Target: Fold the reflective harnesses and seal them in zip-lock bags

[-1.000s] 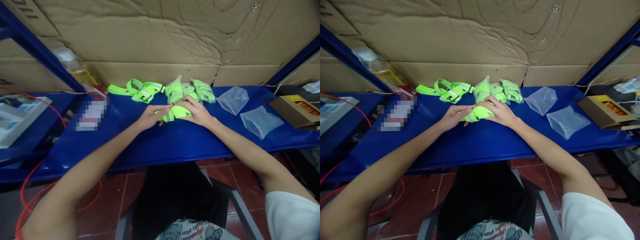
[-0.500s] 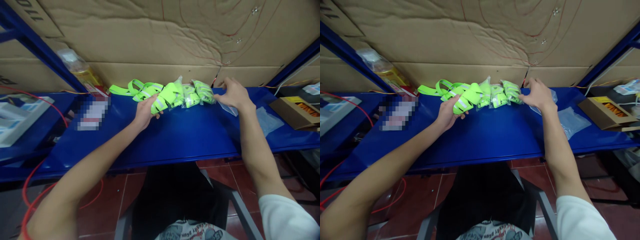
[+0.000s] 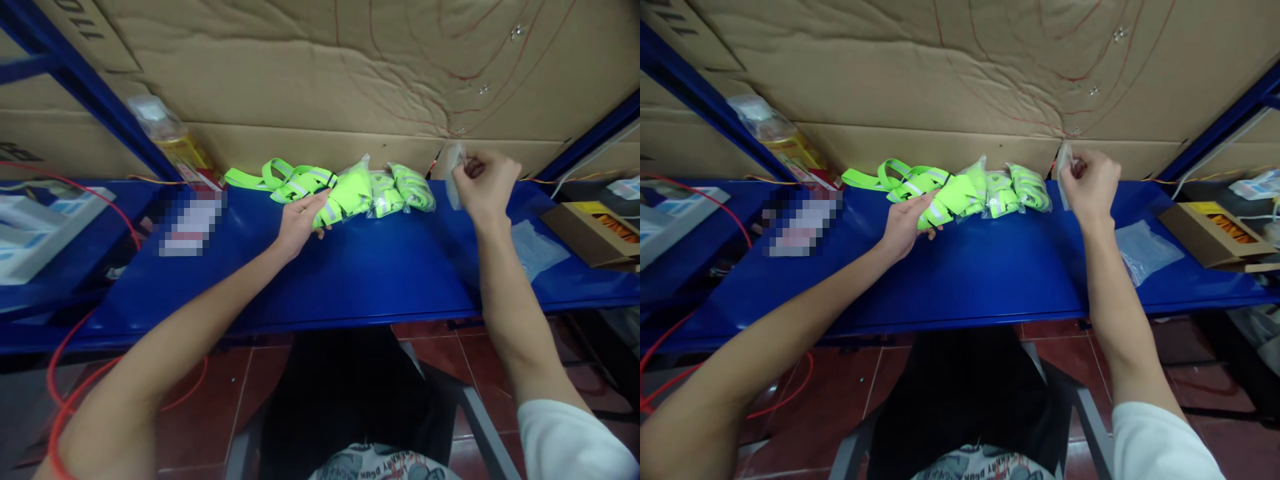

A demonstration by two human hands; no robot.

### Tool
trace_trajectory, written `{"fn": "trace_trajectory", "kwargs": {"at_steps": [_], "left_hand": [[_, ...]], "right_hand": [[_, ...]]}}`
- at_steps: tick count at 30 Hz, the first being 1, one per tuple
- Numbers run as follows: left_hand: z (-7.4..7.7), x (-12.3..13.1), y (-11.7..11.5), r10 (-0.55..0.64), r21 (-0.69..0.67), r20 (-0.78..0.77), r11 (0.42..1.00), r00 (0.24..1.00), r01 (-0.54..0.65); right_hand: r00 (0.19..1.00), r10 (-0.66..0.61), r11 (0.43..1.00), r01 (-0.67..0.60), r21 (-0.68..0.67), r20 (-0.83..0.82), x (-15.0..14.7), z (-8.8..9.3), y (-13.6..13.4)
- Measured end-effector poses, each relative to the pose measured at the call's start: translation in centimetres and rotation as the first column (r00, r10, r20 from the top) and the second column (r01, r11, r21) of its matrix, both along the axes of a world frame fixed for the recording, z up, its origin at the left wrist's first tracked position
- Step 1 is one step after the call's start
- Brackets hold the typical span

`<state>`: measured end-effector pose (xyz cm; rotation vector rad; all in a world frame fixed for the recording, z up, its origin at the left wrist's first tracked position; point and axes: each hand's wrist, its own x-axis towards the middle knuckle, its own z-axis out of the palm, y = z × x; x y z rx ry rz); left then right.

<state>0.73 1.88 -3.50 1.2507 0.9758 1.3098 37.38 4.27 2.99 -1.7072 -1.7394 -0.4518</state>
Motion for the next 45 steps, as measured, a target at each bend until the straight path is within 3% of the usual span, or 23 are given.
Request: {"fn": "trace_trajectory", "kwargs": {"at_steps": [2, 4, 9, 12, 16, 20, 23, 28, 35, 41, 45], "left_hand": [[0.1, 0.1, -0.3, -0.036, 0.030, -0.013, 0.999, 0.999, 0.036], [0.3, 0.2, -0.7, -0.115, 0.023, -0.005, 0.993, 0.993, 0.115], [0.6, 0.1, -1.6, -0.364, -0.076, 0.075, 0.926, 0.928, 0.369], [0.6, 0.0, -1.9, -0.463, -0.068, 0.064, 0.882, 0.884, 0.466], [0.6, 0.1, -2.1, -0.513, -0.077, 0.035, 0.855, 0.858, 0.514], [0.8, 0.3, -2.2, -0.460, -0.070, 0.028, 0.884, 0.887, 0.461], [0.9, 0.4, -2.2, -0.395, -0.091, -0.001, 0.915, 0.919, 0.393], [1.3, 0.4, -2.1, -0.303, -0.139, -0.016, 0.944, 0.953, 0.298], [1.1, 0.5, -1.9, -0.169, -0.105, 0.015, 0.980, 0.985, 0.170], [0.7, 0.6, -1.6, -0.068, -0.032, -0.057, 0.997, 0.996, 0.066], [0.6, 0.5, -1.8, 0.000, 0.109, -0.190, 0.994, 0.982, 0.021]], "right_hand": [[0.978, 0.166, 0.964, -0.134, 0.229, -0.127, -1.9, -0.5, -0.3], [0.931, 0.316, 0.920, -0.254, 0.297, -0.182, -4.1, -1.4, -0.8], [0.802, 0.495, 0.868, -0.441, 0.227, -0.333, -8.3, -4.1, -1.6], [0.676, 0.558, 0.823, -0.526, 0.215, -0.481, -9.5, -5.0, -1.7], [0.505, 0.614, 0.738, -0.640, 0.213, -0.607, -10.3, -5.5, -1.8], [0.452, 0.651, 0.670, -0.720, 0.182, -0.610, -10.6, -5.7, -1.9], [0.468, 0.668, 0.650, -0.746, 0.147, -0.578, -10.3, -5.6, -1.9], [0.574, 0.728, 0.634, -0.771, 0.049, -0.375, -9.5, -5.1, -2.0], [0.683, 0.722, 0.683, -0.729, -0.039, -0.113, -9.1, -3.9, -2.4], [0.708, 0.699, 0.703, -0.706, -0.079, -0.099, -9.3, -3.5, -2.8], [0.726, 0.671, 0.726, -0.685, -0.065, -0.148, -9.4, -3.8, -3.1]]}}
